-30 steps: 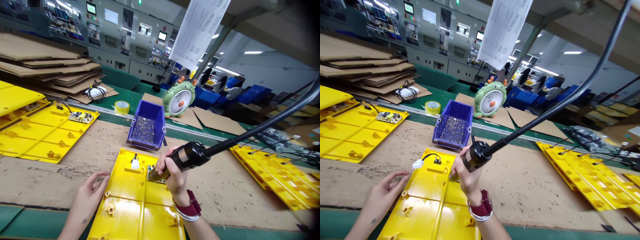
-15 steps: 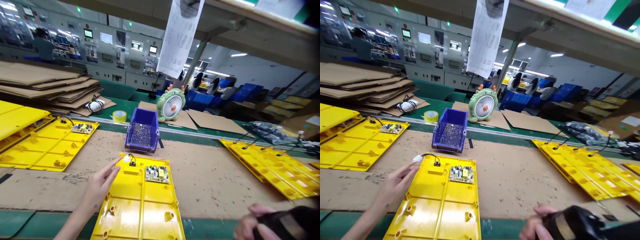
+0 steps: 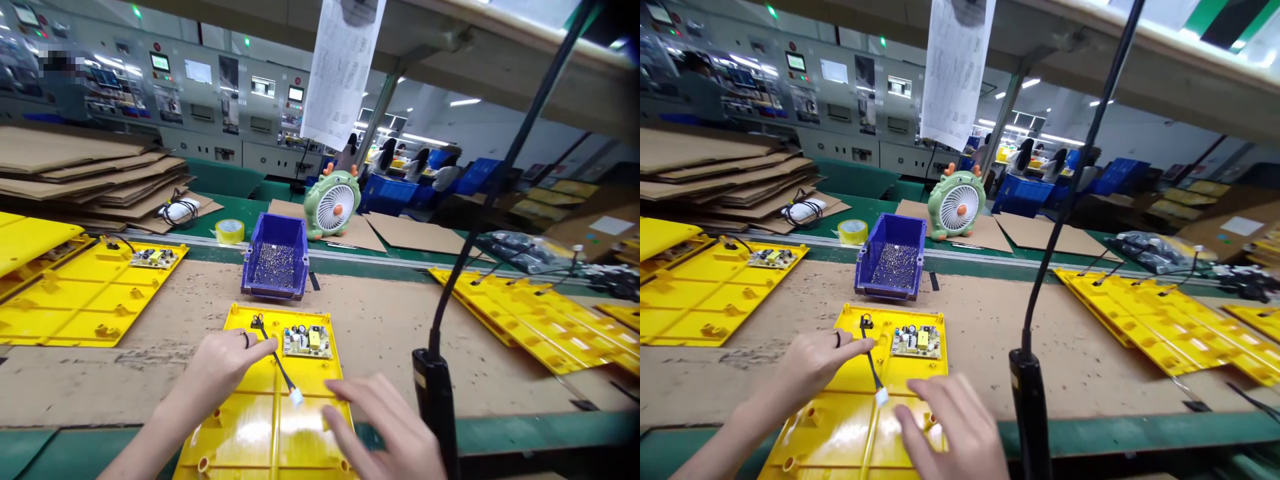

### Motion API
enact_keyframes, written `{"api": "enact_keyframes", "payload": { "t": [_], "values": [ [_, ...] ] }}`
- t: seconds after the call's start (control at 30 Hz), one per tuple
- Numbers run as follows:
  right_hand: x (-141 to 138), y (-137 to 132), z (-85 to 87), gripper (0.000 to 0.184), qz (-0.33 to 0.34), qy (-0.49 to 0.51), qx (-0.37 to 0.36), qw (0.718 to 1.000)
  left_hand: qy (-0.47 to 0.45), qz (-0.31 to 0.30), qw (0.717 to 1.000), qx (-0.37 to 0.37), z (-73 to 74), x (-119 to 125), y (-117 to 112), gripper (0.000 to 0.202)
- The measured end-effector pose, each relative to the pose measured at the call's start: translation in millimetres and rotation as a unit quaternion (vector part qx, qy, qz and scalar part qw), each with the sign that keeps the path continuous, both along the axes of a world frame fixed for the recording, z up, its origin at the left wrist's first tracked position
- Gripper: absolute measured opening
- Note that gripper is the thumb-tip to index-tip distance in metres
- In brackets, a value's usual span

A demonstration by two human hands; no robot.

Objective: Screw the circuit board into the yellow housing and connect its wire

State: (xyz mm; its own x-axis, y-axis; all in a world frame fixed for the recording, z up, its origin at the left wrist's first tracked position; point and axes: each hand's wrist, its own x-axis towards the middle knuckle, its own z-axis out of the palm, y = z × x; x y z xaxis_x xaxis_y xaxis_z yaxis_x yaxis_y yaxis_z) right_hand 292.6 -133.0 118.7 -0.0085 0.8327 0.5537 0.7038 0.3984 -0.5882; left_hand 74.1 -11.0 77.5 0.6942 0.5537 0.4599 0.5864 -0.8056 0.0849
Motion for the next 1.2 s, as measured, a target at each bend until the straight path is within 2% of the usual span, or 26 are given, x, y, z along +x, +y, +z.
{"api": "enact_keyframes", "payload": {
  "t": [0.07,0.13,0.2,0.27,0.33,0.37,0.43,0.5,0.6,0.7,0.77,0.87,1.0,1.07,1.2],
  "values": [
    [-26,23,4.1,0.014,0.004,-0.160,-0.021,0.987,0.007,0.002,1.000,0.021,6.1,6,-3,0.041],
    [-41,41,2.2,0.005,-0.032,-0.273,-0.045,0.960,-0.014,0.015,0.999,0.033,6.8,8,-6,0.038],
    [-45,53,-2.8,0.012,-0.065,-0.356,-0.082,0.929,-0.046,0.073,0.996,0.011,1.5,3,-8,0.033],
    [-42,63,-8.7,0.016,-0.096,-0.391,-0.130,0.906,-0.091,0.186,0.975,-0.079,-8.4,-7,-10,0.033],
    [-36,71,-14.2,0.016,-0.138,-0.388,-0.180,0.893,-0.148,0.292,0.922,-0.206,-21.3,-21,-11,0.040],
    [-33,75,-16.7,0.017,-0.156,-0.376,-0.197,0.892,-0.175,0.320,0.892,-0.267,-28.3,-28,-11,0.045],
    [-28,83,-20.7,0.017,-0.178,-0.338,-0.213,0.899,-0.216,0.313,0.845,-0.376,-42.3,-37,-11,0.055],
    [-24,91,-23.7,0.018,-0.182,-0.294,-0.207,0.915,-0.248,0.271,0.818,-0.443,-53.6,-41,-11,0.061],
    [-20,102,-27.1,0.020,-0.159,-0.206,-0.187,0.947,-0.287,0.248,0.797,-0.470,-60.7,-40,-11,0.065],
    [-19,110,-31.7,0.021,-0.078,-0.094,-0.178,0.976,-0.320,0.250,0.781,-0.475,-56.9,-37,-10,0.069],
    [-17,114,-35.8,0.020,-0.014,-0.061,-0.170,0.983,-0.352,0.246,0.759,-0.489,-52.2,-35,-9,0.073],
    [-14,120,-42.5,0.019,0.043,-0.054,-0.163,0.984,-0.396,0.245,0.728,-0.503,-47.4,-35,-8,0.074],
    [-13,123,-49.1,0.015,0.062,-0.055,-0.186,0.979,-0.424,0.234,0.707,-0.515,-48.0,-37,-9,0.068],
    [-15,122,-51.1,0.011,0.039,-0.088,-0.187,0.978,-0.429,0.219,0.700,-0.528,-50.9,-38,-10,0.065],
    [-25,116,-53.0,0.009,-0.059,-0.182,-0.201,0.961,-0.434,0.204,0.694,-0.538,-60.6,-40,-10,0.062]
  ]
}}
